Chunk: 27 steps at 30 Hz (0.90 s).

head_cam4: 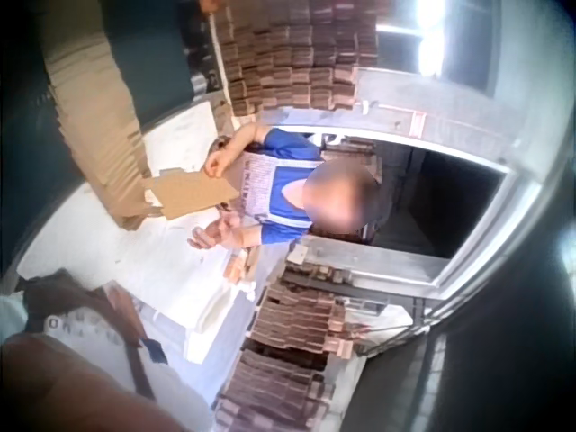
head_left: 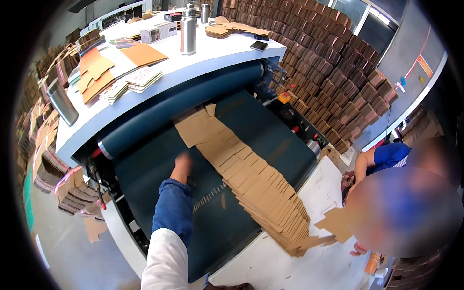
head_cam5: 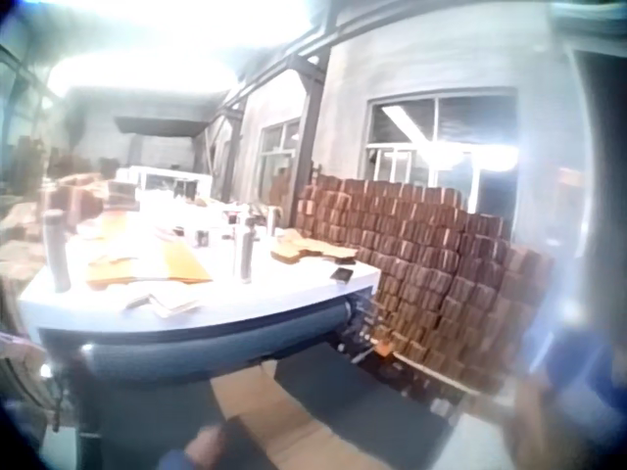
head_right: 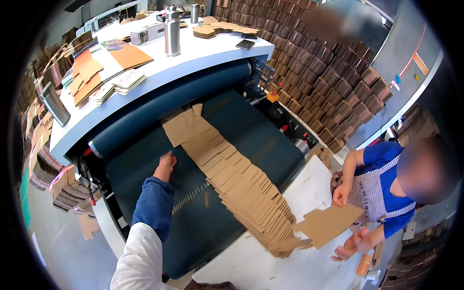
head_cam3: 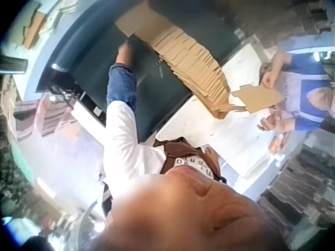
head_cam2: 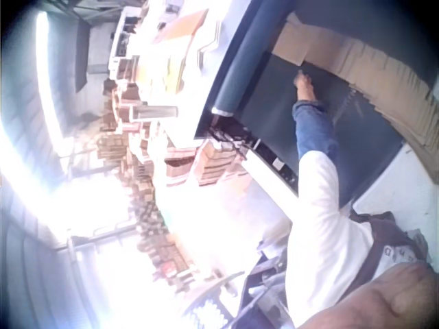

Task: The person stacks flat cardboard pieces on a table, aligns them into neat piles, and moves the stacks to a nearby machine. They then return to the table to continue stacking more cardboard pieces.

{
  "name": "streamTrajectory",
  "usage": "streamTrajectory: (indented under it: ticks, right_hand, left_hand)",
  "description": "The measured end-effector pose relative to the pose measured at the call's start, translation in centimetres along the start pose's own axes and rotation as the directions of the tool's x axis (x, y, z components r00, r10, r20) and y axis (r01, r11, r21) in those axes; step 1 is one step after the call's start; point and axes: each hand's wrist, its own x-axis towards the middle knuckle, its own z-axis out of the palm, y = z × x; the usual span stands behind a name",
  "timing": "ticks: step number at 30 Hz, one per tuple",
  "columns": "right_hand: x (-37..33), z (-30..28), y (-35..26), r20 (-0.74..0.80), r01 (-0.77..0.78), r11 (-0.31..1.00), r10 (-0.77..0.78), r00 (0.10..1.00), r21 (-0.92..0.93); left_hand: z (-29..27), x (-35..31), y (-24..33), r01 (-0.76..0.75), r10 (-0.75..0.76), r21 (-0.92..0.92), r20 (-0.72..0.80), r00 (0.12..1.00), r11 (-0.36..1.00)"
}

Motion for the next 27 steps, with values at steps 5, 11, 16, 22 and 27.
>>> streamTrajectory:
  ticks: [5,11,16,22,27]
  right_hand:
    - [7.8,-2.2,-3.9,0.052,-0.033,0.982,0.023,0.998,0.188]
    - [6.9,-3.9,-5.2,0.056,-0.213,0.945,0.206,0.977,0.249]
    - [7.6,-4.0,-5.4,0.068,-0.232,0.931,0.222,0.973,0.280]
    - [8.8,-3.8,-6.1,0.089,-0.208,0.928,0.189,0.978,0.310]
    - [11.6,-2.7,-8.4,0.126,-0.122,0.903,0.076,0.989,0.411]
  left_hand:
    - [-10.7,2.5,3.9,-0.394,0.375,-0.095,-0.169,0.911,0.914]
    - [-0.9,-3.8,12.5,0.199,-0.273,-0.771,0.033,0.961,0.605]
    - [-1.1,-3.3,14.1,0.271,-0.313,-0.735,0.084,0.946,0.622]
    - [-3.0,-6.4,12.8,0.281,-0.242,-0.851,0.188,0.952,0.444]
    - [-0.4,-20.8,8.1,0.389,-0.295,-0.738,0.264,0.918,0.552]
